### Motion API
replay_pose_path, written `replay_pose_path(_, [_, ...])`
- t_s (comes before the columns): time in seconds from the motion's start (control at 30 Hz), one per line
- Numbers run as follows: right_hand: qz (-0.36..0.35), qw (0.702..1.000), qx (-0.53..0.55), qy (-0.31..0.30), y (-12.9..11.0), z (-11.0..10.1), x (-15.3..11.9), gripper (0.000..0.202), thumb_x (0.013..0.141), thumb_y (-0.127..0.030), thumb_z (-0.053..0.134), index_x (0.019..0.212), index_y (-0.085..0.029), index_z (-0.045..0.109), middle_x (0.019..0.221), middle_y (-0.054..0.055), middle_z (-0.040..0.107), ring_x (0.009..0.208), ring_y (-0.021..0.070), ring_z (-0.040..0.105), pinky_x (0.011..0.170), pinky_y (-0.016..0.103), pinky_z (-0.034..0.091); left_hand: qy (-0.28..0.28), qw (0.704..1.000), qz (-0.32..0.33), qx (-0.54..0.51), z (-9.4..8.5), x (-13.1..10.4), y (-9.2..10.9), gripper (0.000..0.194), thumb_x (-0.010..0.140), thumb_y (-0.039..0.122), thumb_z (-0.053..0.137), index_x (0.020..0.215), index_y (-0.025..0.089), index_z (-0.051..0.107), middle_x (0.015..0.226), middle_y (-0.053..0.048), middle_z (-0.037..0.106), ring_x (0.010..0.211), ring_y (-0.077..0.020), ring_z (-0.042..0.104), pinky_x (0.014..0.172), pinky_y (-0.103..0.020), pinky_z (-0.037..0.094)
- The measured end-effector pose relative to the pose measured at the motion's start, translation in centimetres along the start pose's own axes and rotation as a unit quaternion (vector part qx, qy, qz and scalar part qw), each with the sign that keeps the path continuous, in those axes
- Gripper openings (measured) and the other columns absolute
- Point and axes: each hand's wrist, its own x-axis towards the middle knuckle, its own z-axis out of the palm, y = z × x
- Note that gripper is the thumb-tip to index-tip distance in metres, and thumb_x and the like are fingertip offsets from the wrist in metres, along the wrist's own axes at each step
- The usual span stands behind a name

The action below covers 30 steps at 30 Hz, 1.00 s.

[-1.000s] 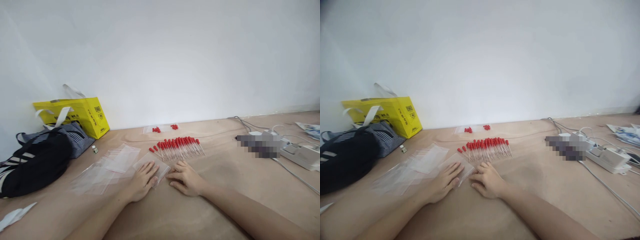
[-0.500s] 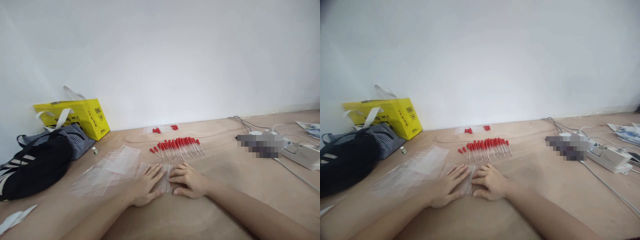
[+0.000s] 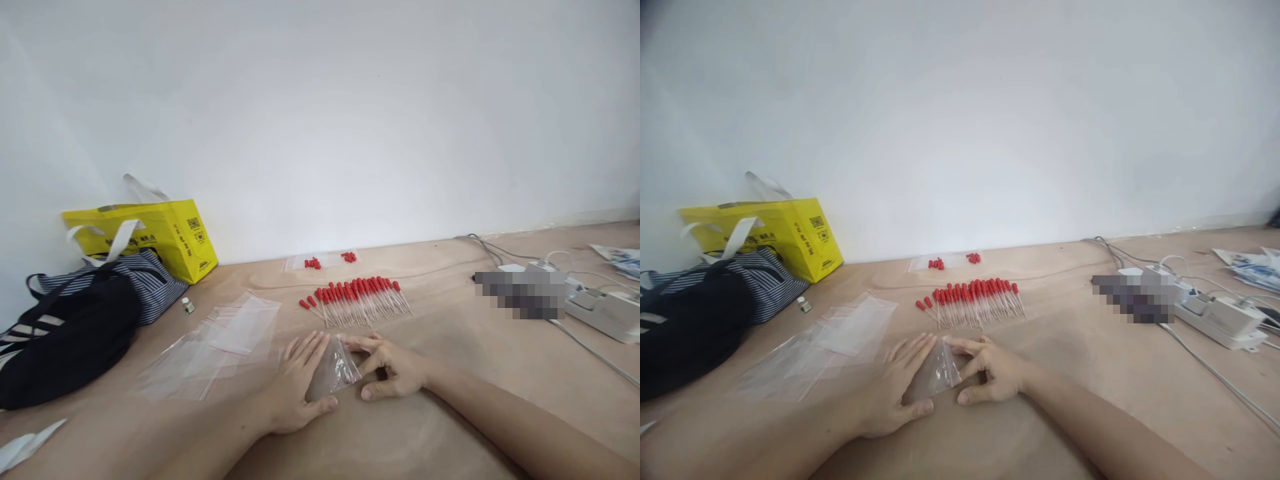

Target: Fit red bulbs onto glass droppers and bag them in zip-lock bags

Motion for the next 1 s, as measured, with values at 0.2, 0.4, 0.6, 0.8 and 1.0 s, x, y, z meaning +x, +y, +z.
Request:
replay_pose_path(0.2, [0.013, 0.999, 0.031, -0.003, 0.4, 0.2, -0.4, 0.035, 0.070, -0.039, 0.061, 0.104, -0.028, 0.061, 0.143, 0.003, 0.010, 0.118, 0.0253, 0.037, 0.096, 0.042, 0.028, 0.003, 1.000, 0.009, -0.018, 0.2, 0.3, -0.8, 0.083, 0.077, 0.058, 0.041, 0.136, 0.010, 0.008, 0.140, -0.015, 0.018, 0.128, -0.0277, 0.015, 0.104, -0.049, 0.015])
replay_pose_path(0.4, [0.045, 0.993, 0.023, 0.104, 0.0, -0.4, 0.3, 0.024, 0.071, -0.032, 0.061, 0.091, -0.022, 0.067, 0.117, 0.008, 0.050, 0.098, 0.0177, 0.052, 0.085, 0.033, 0.039, 0.007, 1.000, 0.000, 0.001, 0.4, 0.6, -0.9, 0.071, 0.081, 0.051, 0.039, 0.135, 0.011, 0.017, 0.139, -0.013, 0.022, 0.128, -0.0234, 0.019, 0.105, -0.045, 0.016])
replay_pose_path(0.6, [0.311, 0.908, -0.114, 0.258, 1.7, -1.4, 4.7, 0.013, 0.072, -0.025, 0.054, 0.070, -0.018, 0.066, 0.068, 0.002, 0.063, 0.067, 0.0133, 0.055, 0.066, 0.025, 0.038, 0.010, 1.000, -0.006, -0.006, 0.1, 0.4, -0.8, 0.068, 0.080, 0.048, 0.041, 0.134, 0.011, 0.021, 0.138, -0.014, 0.025, 0.127, -0.0235, 0.021, 0.104, -0.046, 0.018])
replay_pose_path(0.8, [0.396, 0.869, -0.160, 0.250, 1.9, -0.9, 10.2, 0.027, 0.072, -0.042, 0.051, 0.070, -0.019, 0.066, 0.074, 0.006, 0.066, 0.077, 0.0207, 0.057, 0.077, 0.036, 0.031, 0.009, 1.000, -0.016, -0.024, -0.4, 0.0, -1.0, 0.067, 0.080, 0.049, 0.043, 0.133, 0.012, 0.024, 0.137, -0.014, 0.028, 0.126, -0.0255, 0.024, 0.103, -0.047, 0.020])
replay_pose_path(1.0, [0.452, 0.841, -0.224, 0.194, 1.6, -0.2, 13.3, 0.037, 0.071, -0.050, 0.049, 0.074, -0.016, 0.064, 0.079, 0.012, 0.066, 0.080, 0.0244, 0.058, 0.081, 0.040, 0.028, 0.015, 0.999, -0.016, -0.035, -0.5, -0.2, -1.0, 0.066, 0.079, 0.048, 0.044, 0.133, 0.014, 0.026, 0.136, -0.013, 0.030, 0.125, -0.0265, 0.026, 0.103, -0.048, 0.020])
